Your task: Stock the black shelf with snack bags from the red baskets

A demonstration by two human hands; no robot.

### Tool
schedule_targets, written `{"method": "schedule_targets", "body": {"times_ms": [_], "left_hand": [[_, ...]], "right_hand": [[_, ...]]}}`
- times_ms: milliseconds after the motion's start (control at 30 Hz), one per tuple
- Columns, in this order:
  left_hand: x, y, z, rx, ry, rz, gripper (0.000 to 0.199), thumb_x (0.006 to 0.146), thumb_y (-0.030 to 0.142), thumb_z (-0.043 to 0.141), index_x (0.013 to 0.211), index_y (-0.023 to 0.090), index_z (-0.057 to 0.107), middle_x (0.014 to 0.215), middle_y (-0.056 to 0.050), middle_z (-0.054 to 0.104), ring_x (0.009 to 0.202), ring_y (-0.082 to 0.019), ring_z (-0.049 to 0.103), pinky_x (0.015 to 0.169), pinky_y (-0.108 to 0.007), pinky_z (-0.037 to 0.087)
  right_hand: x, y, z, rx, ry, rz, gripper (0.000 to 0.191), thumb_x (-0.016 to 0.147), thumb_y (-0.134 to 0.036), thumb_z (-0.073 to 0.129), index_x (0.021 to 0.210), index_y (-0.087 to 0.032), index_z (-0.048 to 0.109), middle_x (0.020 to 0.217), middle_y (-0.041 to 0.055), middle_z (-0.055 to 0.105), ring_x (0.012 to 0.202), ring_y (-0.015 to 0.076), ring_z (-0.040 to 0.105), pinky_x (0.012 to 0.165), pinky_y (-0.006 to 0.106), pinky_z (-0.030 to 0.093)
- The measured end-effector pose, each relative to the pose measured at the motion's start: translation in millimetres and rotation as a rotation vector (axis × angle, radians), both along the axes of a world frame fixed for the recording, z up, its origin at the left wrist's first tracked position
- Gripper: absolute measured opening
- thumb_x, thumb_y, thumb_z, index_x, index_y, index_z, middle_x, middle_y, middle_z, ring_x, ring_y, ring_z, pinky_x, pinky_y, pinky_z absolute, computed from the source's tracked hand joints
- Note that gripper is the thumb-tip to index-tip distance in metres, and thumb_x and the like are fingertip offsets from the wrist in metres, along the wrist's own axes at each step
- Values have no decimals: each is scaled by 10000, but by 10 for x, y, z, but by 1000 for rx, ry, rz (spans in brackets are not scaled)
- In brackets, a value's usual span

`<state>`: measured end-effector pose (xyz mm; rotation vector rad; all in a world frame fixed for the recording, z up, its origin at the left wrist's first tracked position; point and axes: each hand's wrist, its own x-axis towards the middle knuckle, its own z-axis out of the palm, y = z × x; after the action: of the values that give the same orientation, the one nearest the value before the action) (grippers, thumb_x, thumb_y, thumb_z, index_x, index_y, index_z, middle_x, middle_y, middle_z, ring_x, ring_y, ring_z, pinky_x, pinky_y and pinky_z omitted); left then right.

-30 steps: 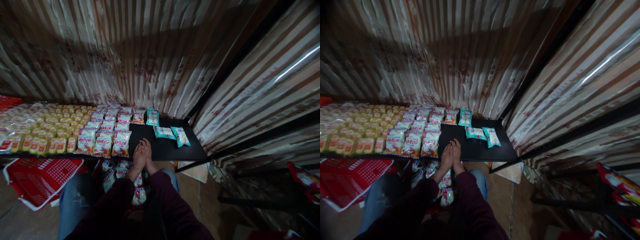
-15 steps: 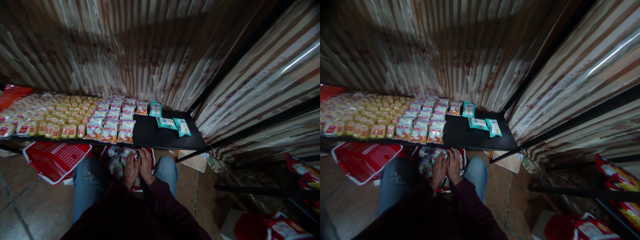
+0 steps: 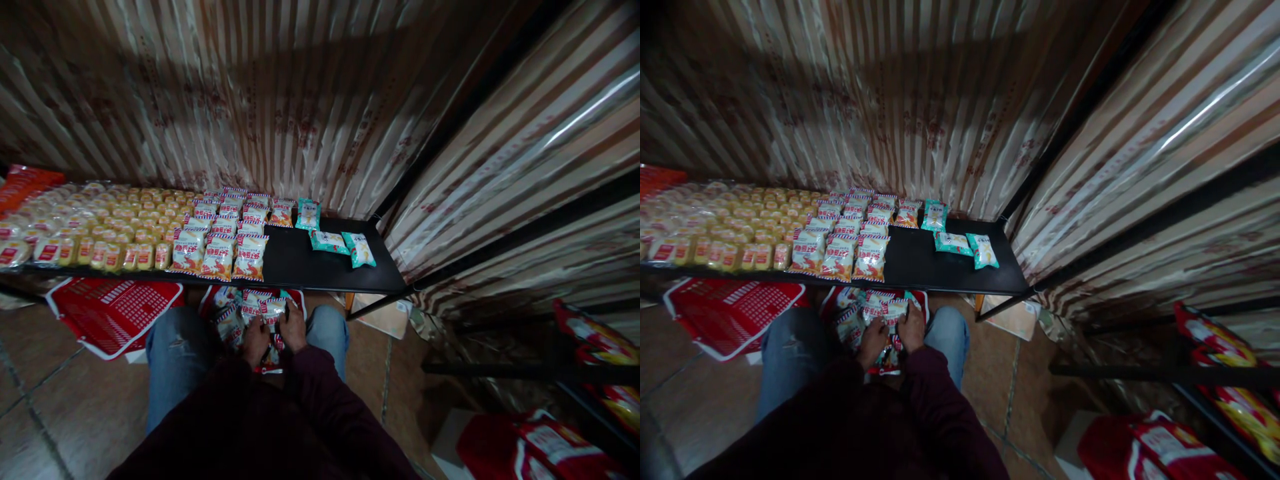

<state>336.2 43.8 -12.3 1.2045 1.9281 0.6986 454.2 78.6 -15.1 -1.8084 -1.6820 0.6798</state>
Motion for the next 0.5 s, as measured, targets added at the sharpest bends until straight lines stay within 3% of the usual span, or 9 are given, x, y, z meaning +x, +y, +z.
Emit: {"method": "schedule_targets", "body": {"times_ms": [267,500], "left_hand": [[-18,32,61,62,-13,47,360,808,181,508,1157,116,565,1042,-133,684,973,-213,644,895,-323,460],[-96,34,229,173,-313,131,181,785,308,544,924,197,575,842,-33,682,818,-197,653,789,-346,503]], "right_hand": [[-57,-2,106,53,212,-18,500,773,-172,477,1264,-157,574,1250,106,620,1166,238,570,1051,400,407],[-143,45,230,74,487,-45,498,778,-269,518,1268,-179,541,1153,92,669,966,187,661,924,345,496]]}}
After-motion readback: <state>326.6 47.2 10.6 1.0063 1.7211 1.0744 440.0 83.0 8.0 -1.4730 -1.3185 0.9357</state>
